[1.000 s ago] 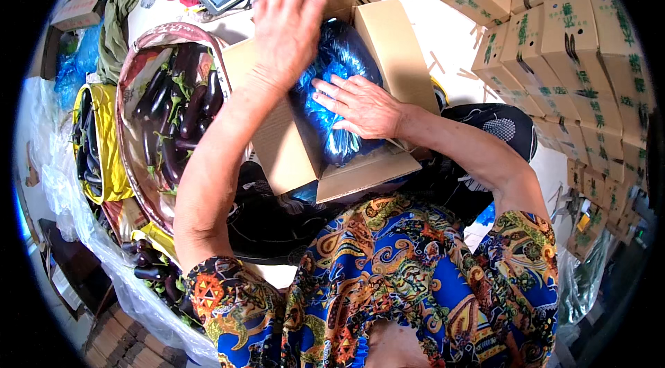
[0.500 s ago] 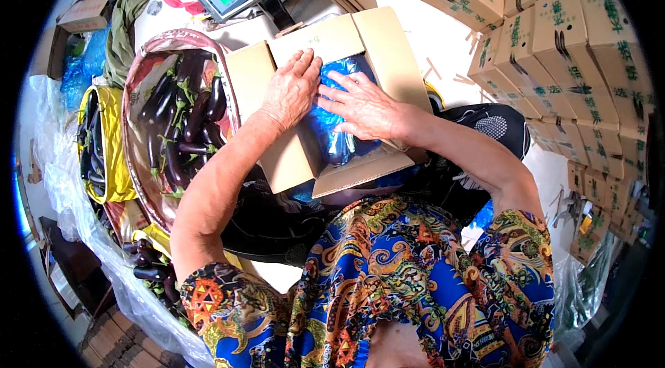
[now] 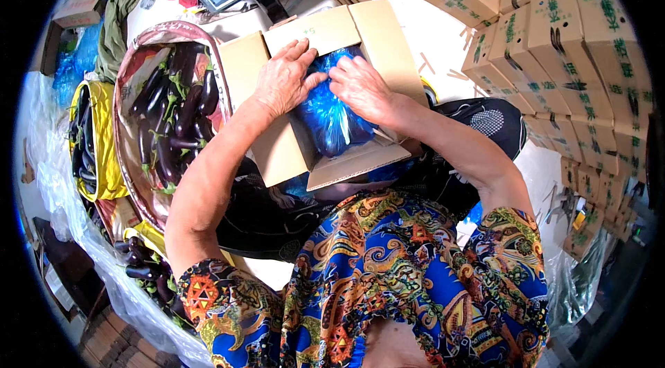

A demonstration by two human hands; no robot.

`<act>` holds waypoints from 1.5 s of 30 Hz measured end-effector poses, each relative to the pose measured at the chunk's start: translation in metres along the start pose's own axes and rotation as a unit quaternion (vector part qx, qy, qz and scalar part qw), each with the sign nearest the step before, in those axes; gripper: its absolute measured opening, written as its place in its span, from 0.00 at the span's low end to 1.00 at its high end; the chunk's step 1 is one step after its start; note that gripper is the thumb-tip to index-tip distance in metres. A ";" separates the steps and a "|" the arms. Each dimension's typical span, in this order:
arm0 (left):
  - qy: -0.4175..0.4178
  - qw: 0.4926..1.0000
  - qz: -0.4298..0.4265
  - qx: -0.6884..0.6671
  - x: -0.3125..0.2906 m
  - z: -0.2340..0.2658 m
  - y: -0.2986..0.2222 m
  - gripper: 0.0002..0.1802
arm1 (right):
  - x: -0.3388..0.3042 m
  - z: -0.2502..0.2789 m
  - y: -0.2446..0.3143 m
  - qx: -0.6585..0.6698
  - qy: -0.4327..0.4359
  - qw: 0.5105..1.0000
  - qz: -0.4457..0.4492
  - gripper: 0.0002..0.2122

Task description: The person packs eggplants into a lined cardboard box by hand, weighs the box on a digital scale, and seals it using a tape dispenser.

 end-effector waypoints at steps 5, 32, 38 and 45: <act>0.025 1.000 0.013 0.013 0.000 -0.006 -0.003 0.31 | 0.012 -0.028 0.002 0.006 -0.023 0.998 -0.060 0.04; -0.001 0.991 0.128 0.030 0.034 -0.011 0.005 0.26 | 0.031 -0.033 -0.002 -0.011 0.116 0.989 -0.094 0.07; 0.012 0.995 0.100 -0.023 0.025 -0.008 0.010 0.33 | 0.027 -0.030 -0.004 0.005 0.099 0.993 -0.068 0.09; -0.030 0.994 0.105 0.020 0.020 -0.012 0.010 0.40 | -0.021 0.042 0.004 0.176 0.047 0.979 -0.091 0.19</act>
Point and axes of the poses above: each hand's wrist, its own x-axis towards the middle knuckle, its own z-axis out of the back of the hand, y = z × x, the point moved 5 cm from there along x, towards the middle knuckle, and after that the axes turned 15 degrees about x, right-handed, at the moved point
